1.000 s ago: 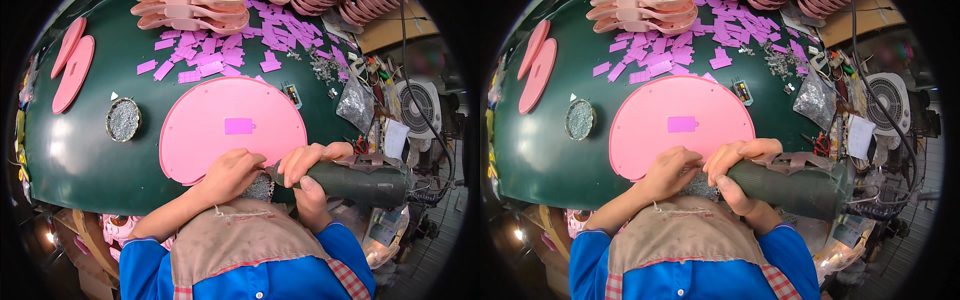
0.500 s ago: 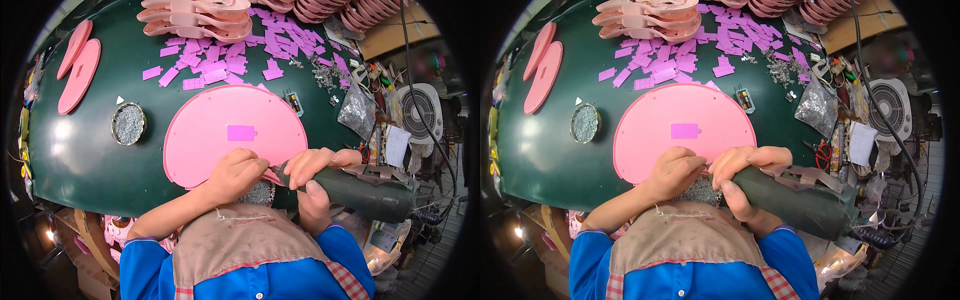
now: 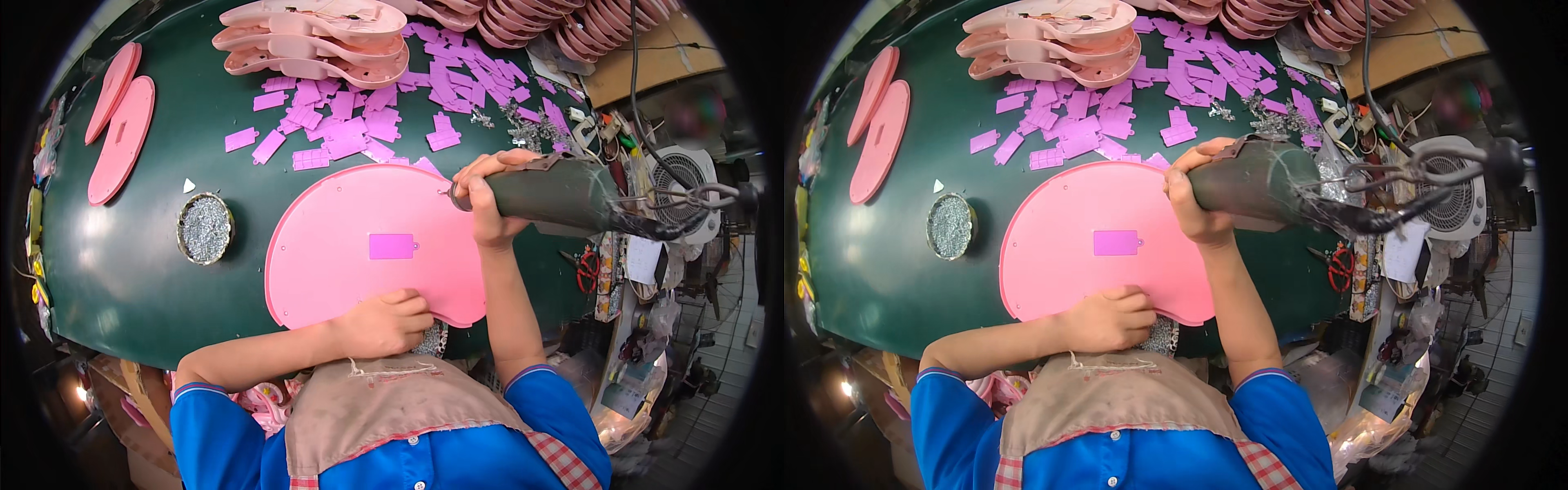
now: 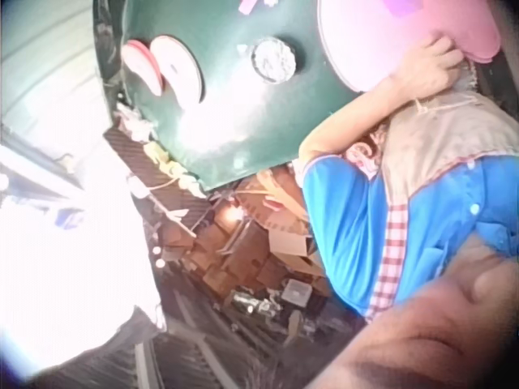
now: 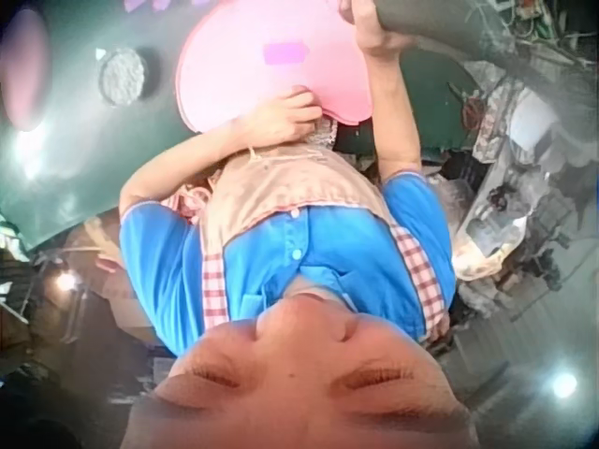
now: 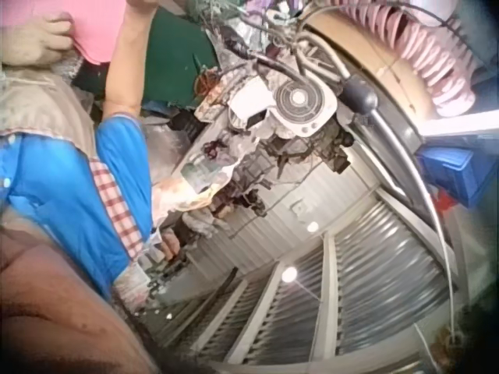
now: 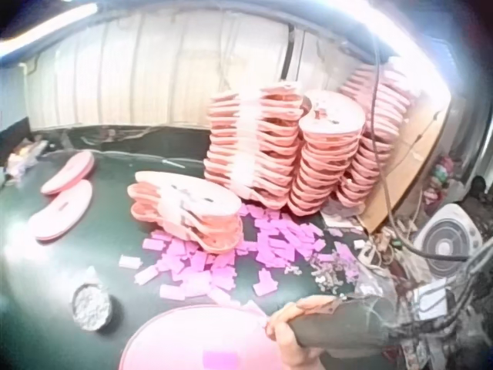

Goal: The person uses a power drill to fasten screws into pink plastic toy halves, then inserts batteries and assembles the two halves. The person repeats this process for multiple units, placing finished toys into a nearby box.

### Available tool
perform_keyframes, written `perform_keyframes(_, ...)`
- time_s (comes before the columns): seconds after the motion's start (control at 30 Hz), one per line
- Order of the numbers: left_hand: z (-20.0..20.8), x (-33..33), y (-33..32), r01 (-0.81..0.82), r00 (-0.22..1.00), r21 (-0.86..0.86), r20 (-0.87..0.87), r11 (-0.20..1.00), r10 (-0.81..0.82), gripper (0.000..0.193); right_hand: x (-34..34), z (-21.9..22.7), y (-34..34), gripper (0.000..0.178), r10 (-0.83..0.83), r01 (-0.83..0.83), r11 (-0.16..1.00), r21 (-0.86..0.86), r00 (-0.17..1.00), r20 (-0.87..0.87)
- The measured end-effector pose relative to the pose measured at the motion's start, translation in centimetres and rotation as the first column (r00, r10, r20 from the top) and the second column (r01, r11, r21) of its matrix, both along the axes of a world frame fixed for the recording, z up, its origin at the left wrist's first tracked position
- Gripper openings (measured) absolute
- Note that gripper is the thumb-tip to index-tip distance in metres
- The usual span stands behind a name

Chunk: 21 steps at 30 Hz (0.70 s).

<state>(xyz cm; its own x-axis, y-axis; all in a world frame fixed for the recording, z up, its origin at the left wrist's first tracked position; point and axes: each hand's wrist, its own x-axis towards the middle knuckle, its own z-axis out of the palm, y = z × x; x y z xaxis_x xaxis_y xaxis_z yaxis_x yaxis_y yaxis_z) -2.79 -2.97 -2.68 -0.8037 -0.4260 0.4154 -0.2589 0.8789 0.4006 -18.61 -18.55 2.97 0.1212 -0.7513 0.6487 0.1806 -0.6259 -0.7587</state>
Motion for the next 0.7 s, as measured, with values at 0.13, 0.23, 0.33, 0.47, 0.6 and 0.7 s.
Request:
perform_keyframes(0.13, 0.6, -0.2, -0.5, -0.022, 0.993, 0.248, -0.108, 0.968, 0.05, 0.011, 0.3, -0.8, -0.5, 0.029, -0.018, 0.019, 0.998, 0.053, 1.0, -0.009)
perform_keyframes(0.23, 1.3, 0.0, -1.8, -0.197, 0.922, 0.483, -0.204, 0.853, 0.329, 0.009, 0.0, 0.4, 0.4, 0.029, -0.016, 0.004, 0.992, 0.123, 0.995, 0.097)
perform_keyframes(0.33, 1.3, 0.0, -5.0, -0.381, 0.815, 0.446, -0.251, 0.81, 0.522, 0.013, -1.6, 2.4, 3.4, 0.044, -0.02, -0.026, 0.986, 0.167, 0.962, 0.272)
perform_keyframes(0.47, 2.5, -0.6, -6.7, -0.372, 0.835, 0.242, -0.336, 0.896, 0.437, 0.02, -3.2, 6.6, 7.9, 0.052, 0.148, -0.194, 0.967, 0.165, 0.955, 0.255)
perform_keyframes(0.6, 3.6, -1.7, -6.3, -0.299, 0.857, 0.175, -0.382, 0.938, 0.344, 0.024, -4.5, 7.0, 10.0, 0.051, 0.11, -0.157, 0.967, 0.2, 0.967, 0.229)
perform_keyframes(0.7, 3.1, -3.0, -5.4, -0.321, 0.846, 0.154, -0.396, 0.934, 0.356, 0.024, -5.0, 6.4, 11.2, 0.05, 0.068, -0.104, 0.973, 0.204, 0.981, 0.181)
